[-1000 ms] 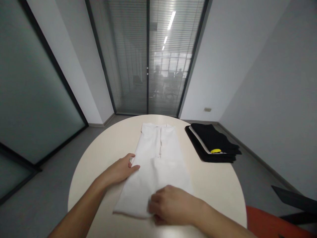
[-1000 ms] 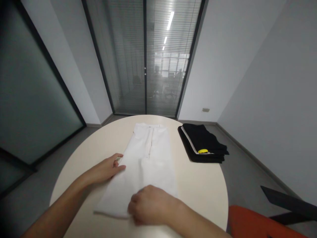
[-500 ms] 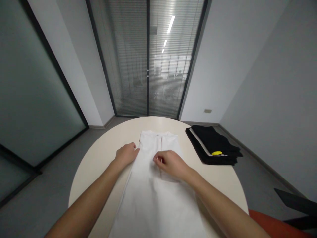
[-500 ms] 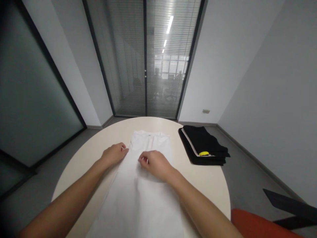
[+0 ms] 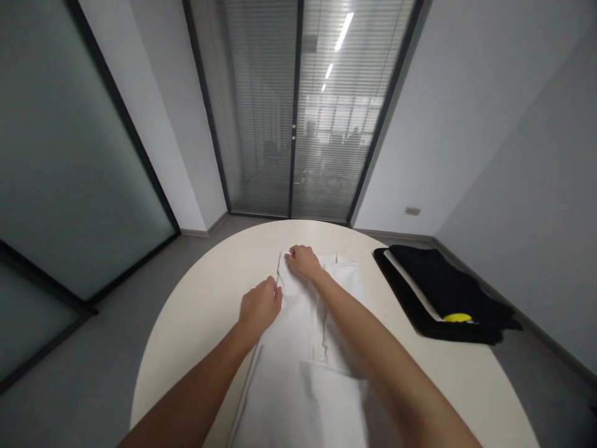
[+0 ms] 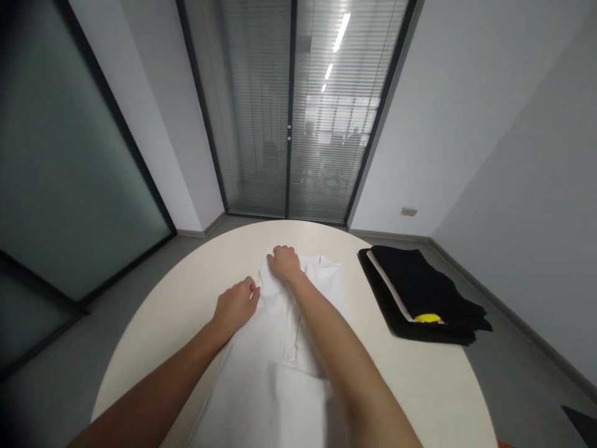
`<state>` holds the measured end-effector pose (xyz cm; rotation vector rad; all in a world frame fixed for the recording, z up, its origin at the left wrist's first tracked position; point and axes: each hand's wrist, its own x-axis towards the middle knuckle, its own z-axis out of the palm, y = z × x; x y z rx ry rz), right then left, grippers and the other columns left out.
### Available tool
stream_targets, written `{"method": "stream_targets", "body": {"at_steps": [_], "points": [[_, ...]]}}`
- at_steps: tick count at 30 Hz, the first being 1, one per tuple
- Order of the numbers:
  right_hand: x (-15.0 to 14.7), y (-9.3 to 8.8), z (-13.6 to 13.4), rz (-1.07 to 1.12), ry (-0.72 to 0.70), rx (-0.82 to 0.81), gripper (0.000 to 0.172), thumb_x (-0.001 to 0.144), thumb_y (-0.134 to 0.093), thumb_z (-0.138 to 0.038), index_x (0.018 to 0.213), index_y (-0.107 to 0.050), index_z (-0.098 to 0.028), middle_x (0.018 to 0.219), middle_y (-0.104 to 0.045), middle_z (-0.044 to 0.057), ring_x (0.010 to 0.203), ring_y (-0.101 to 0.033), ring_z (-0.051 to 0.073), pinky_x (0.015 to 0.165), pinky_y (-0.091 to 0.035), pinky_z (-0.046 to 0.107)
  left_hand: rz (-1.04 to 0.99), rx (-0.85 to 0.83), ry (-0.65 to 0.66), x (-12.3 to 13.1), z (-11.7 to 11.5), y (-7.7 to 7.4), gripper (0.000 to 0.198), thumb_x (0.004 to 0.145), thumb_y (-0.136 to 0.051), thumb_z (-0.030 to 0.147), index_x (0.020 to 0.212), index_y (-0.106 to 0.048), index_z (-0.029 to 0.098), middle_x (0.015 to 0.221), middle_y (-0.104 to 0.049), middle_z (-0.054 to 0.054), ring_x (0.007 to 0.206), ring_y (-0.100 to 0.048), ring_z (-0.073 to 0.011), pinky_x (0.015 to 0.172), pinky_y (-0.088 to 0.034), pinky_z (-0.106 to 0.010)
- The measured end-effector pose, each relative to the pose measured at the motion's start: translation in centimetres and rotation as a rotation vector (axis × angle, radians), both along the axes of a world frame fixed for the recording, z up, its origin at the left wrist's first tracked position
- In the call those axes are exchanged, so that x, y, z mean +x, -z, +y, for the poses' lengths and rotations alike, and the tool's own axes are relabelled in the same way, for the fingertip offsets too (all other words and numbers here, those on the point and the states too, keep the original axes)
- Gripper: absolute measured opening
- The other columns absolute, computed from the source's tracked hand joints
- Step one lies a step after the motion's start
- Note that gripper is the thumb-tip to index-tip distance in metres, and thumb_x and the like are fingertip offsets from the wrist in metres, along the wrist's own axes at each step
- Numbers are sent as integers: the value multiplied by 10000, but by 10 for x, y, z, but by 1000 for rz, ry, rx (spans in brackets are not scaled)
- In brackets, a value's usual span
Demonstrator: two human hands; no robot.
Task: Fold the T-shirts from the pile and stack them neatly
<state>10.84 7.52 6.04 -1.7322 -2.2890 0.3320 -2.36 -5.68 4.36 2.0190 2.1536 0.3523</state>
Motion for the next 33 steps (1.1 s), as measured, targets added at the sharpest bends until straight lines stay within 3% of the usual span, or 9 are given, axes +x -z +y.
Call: {"method": "stream_targets", "body": {"at_steps": [3,10,13,16,21,23,25,28,33], "points": [[-12,8,13,-22,72,-14,374,1009,-450,-407,1157,-668,-142,1203,-681,166,1177,-559,293,948,-440,378,1,-11,-7,0,2,1,229,1014,-378,339,1035,-562,205,981,-716,-97,872,-707,-254,732,-467,-333],[-16,17,25,-15,196,-10,400,1055,-305,-330,1232,-586,-109,1200,-664,208,1147,-578,297,919,-434,405,-18,-93,-59,0,4,-1,241,1012,-375,316,1079,-572,194,1004,-715,-106,882,-701,-250,755,-478,-345],[-13,16,19,-11,153,69,350,1040,-367,-333,1227,-599,-149,1258,-638,180,1193,-539,289,963,-409,405,-58,12,-23,-1,4,1,234,1001,-420,302,1139,-575,194,1133,-696,-112,996,-677,-236,847,-486,-346],[-4,11,12,-11,53,158,376,1049,-321,-321,1269,-588,-175,1284,-624,161,1196,-531,273,988,-392,400,-60,168,164,-1,3,8,366,998,-444,297,1334,-537,185,1450,-549,-130,1306,-528,-256,1070,-407,-388],[29,-4,0,-116,-252,-2,284,968,-533,-295,1205,-681,-247,1301,-652,78,1241,-531,260,1064,-346,409,-38,60,248,0,3,21,494,1020,-399,360,1486,-452,207,1613,-367,-111,1487,-326,-293,1209,-221,-530],[46,-11,-13,-118,-263,73,309,945,-557,-256,1230,-677,-245,1347,-628,79,1281,-506,263,1080,-329,408,-41,67,246,-1,4,20,491,1017,-403,360,1477,-469,202,1610,-373,-114,1482,-335,-289,1214,-211,-526],[64,-19,-32,-65,-214,87,294,963,-515,-259,1199,-682,-205,1250,-674,101,1148,-588,234,978,-399,345,-85,94,278,-6,3,14,446,1013,-411,353,1401,-550,184,1543,-468,-129,1426,-412,-274,1194,-272,-474],[97,-30,-72,-3,-167,-81,267,979,-483,-319,1009,-704,-173,959,-730,85,829,-635,183,738,-421,275,-201,75,404,-18,-7,-5,352,1003,-417,370,1123,-694,189,1234,-668,-120,1191,-578,-243,1066,-413,-376],[149,-48,-140,-64,-250,-392,356,939,-543,-465,777,-669,-174,767,-684,53,633,-542,141,588,-337,270,-207,-220,452,-31,-42,-41,334,866,-581,525,867,-707,217,937,-684,-67,857,-627,-226,774,-451,-319]]}}
